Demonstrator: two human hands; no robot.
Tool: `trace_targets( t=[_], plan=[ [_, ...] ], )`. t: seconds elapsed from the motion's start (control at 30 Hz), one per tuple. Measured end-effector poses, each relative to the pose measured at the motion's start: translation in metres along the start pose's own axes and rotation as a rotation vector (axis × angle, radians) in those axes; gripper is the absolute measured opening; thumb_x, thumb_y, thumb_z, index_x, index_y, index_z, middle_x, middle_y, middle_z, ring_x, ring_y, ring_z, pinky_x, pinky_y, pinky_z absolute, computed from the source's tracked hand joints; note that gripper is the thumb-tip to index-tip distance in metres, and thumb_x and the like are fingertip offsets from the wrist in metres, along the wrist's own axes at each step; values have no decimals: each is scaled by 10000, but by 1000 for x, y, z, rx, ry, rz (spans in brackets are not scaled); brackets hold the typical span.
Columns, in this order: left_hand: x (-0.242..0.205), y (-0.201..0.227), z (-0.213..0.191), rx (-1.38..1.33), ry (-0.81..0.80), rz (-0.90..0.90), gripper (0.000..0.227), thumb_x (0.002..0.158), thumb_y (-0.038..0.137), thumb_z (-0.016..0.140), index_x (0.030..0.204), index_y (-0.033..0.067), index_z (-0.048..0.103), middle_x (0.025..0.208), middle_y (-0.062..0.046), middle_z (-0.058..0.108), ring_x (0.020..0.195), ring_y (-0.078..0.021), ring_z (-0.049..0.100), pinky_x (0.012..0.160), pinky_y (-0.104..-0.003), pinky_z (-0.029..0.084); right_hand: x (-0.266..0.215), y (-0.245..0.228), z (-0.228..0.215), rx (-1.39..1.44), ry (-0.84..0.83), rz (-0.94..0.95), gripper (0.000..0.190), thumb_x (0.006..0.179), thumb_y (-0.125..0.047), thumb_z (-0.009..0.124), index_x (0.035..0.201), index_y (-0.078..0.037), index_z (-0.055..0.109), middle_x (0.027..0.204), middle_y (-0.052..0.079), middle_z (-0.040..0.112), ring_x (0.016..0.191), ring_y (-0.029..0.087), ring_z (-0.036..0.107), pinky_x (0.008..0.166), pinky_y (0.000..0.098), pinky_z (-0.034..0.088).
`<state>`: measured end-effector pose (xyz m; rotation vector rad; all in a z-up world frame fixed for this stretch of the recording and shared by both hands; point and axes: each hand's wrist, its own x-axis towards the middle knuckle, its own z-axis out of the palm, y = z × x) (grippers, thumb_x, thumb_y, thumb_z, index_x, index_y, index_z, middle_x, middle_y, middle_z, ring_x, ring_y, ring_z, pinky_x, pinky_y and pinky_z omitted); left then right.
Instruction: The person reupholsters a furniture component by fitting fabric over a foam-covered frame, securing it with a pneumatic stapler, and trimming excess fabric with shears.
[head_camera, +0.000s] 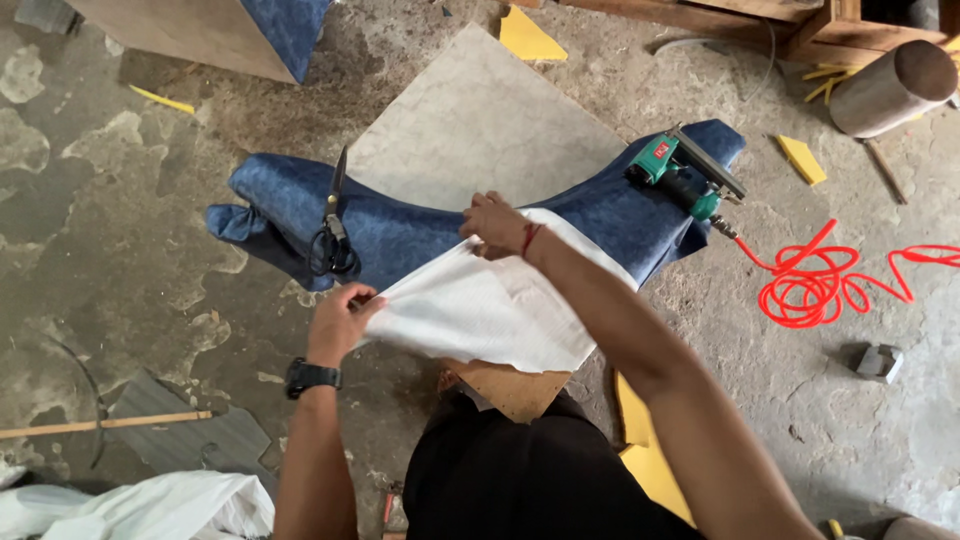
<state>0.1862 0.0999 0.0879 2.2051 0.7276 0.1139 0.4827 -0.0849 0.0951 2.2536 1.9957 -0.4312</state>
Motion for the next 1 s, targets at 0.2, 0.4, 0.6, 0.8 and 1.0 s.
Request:
trace_targets(
  t=[0.2,0.4,0.6,0.8,1.0],
  plan=[
    [-16,40,-103,-21,92,242,248,924,293,722,1081,100,732,1016,-76,748,881,-192,712,771,-338,566,-72,-38,-129,323,-19,-61,407,807,-425,814,1039,-100,736,830,61,725,759,254,663,683,433,531],
    [6,168,-199,147,918,696,459,1191,410,633,1494,112,460,1438,-150,523,1339,-305,533,1111,-471,465,-154,-58,-229,841,319,264,469,918,-514,634,1127,-104,725,836,5,723,681,150,677,628,337,590],
    [48,132,-68,19,597,682,1067,962,746,606,1680,97,157,1743,-233,241,1642,-406,284,1304,-637,305,-204,-16,-97,1168,712,625,456,932,-468,722,1101,-45,727,923,46,742,791,116,694,711,311,593],
    [-1,22,64,429,216,201,802,881,592,712,1464,70,535,1505,-225,481,1356,-428,486,1063,-558,448,-229,-2,132,1135,596,1180,339,941,-335,775,1068,-24,730,877,88,708,710,139,617,629,323,516],
    [-26,-16,71,25,356,-9,582,877,467,807,1243,46,638,1228,-188,650,1105,-367,644,906,-446,522,-261,-21,187,1544,802,917,282,857,-205,794,1056,-53,664,883,19,702,730,71,655,575,264,559]
  ],
)
